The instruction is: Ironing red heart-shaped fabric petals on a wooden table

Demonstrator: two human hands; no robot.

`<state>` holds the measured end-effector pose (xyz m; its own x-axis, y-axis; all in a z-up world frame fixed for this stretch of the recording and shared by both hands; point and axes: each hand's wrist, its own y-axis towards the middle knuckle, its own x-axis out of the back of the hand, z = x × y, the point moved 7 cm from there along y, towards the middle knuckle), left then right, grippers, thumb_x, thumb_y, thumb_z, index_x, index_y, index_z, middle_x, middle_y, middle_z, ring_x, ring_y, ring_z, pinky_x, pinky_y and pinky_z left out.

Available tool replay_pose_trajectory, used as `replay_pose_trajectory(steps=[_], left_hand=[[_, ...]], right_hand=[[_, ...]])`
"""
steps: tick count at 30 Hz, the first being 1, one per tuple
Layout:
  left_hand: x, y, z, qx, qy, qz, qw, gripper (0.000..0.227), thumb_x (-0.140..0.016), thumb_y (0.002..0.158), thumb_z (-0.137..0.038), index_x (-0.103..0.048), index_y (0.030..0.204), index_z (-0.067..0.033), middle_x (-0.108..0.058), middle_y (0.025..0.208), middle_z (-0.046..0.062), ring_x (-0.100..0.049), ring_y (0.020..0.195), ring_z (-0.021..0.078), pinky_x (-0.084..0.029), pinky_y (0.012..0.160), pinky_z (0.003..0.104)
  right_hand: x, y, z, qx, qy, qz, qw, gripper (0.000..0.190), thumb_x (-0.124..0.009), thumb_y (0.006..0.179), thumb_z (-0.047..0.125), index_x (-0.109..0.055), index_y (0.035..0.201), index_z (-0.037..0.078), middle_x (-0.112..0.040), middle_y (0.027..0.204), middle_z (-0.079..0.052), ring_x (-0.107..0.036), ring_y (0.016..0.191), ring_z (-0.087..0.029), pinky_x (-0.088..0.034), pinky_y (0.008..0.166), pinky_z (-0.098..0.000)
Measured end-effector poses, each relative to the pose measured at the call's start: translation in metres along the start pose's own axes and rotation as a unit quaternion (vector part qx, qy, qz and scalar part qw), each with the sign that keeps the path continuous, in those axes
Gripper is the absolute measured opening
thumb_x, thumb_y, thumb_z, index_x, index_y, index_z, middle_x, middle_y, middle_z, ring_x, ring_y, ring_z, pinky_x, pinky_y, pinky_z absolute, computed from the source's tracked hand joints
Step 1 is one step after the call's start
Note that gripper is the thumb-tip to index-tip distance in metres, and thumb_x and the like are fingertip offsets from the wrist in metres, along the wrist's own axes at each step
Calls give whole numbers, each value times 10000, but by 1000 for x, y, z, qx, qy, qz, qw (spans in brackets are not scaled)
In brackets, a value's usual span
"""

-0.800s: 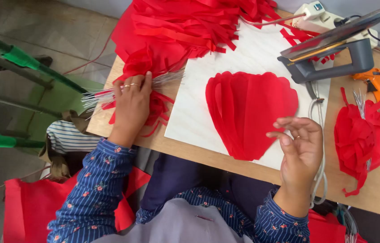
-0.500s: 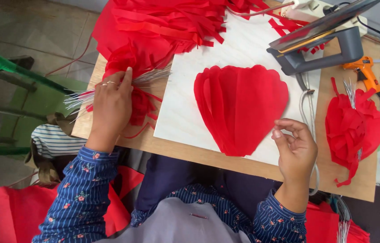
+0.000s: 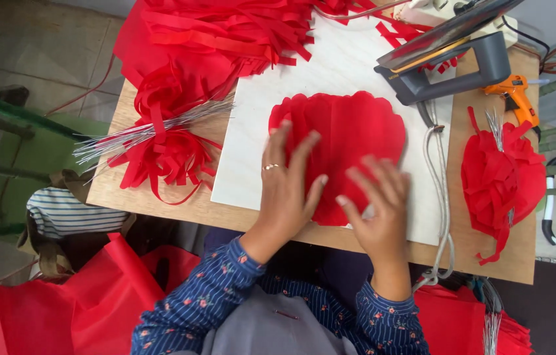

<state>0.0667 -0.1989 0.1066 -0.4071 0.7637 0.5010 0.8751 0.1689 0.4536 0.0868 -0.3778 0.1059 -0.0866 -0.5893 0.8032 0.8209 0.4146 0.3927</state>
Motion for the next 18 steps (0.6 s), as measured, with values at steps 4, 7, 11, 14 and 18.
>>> replay_pose_trajectory(steps=[4, 7, 11, 14, 18], left_hand=[[-18, 10, 22, 90, -41, -21, 995, 814, -741, 942, -126, -278, 1607, -55, -113, 1606, 405, -34, 1531, 601, -59, 1247, 675], [-29, 14, 30, 145, -65, -6, 987, 901, -745, 943, -108, -184, 1648, -99, 21, 1640, 368, 70, 1524, 614, -46, 1226, 707], [-24, 17, 26, 157, -87, -4, 984, 836, -629, 935, 37, -203, 1640, -101, 44, 1643, 349, 19, 1526, 619, -189, 1202, 711], [-24, 16, 44, 134, -53, 18, 989, 739, -574, 918, 121, -347, 1581, -113, -68, 1631, 339, -140, 1514, 597, -309, 1194, 662], [-29, 18, 65, 38, 125, 52, 990, 452, -747, 875, 2, -692, 1308, -117, -376, 1558, 262, -381, 1451, 516, -448, 1123, 573]], right_hand=[[16, 12, -18, -121, -20, -61, 991, 738, -765, 951, 216, -418, 1571, 18, -303, 1636, -308, -276, 1454, -588, -148, 1135, -784], [-8, 22, -27, -210, -52, 40, 976, 922, -738, 947, 220, -168, 1612, -68, -333, 1525, -465, -298, 1409, -664, -90, 1071, -852], [-30, 26, -14, -227, -34, 83, 970, 980, -690, 990, 262, -12, 1631, -37, -350, 1531, -451, -302, 1458, -592, -3, 1080, -834], [-32, 24, -18, -240, -65, 112, 962, 912, -645, 1006, 294, -52, 1647, 31, -286, 1604, -363, -249, 1486, -556, -24, 1094, -834], [-36, 17, -33, -240, -127, 142, 952, 696, -560, 1025, 416, -313, 1636, 195, -142, 1687, -249, -93, 1525, -546, -25, 1092, -843]])
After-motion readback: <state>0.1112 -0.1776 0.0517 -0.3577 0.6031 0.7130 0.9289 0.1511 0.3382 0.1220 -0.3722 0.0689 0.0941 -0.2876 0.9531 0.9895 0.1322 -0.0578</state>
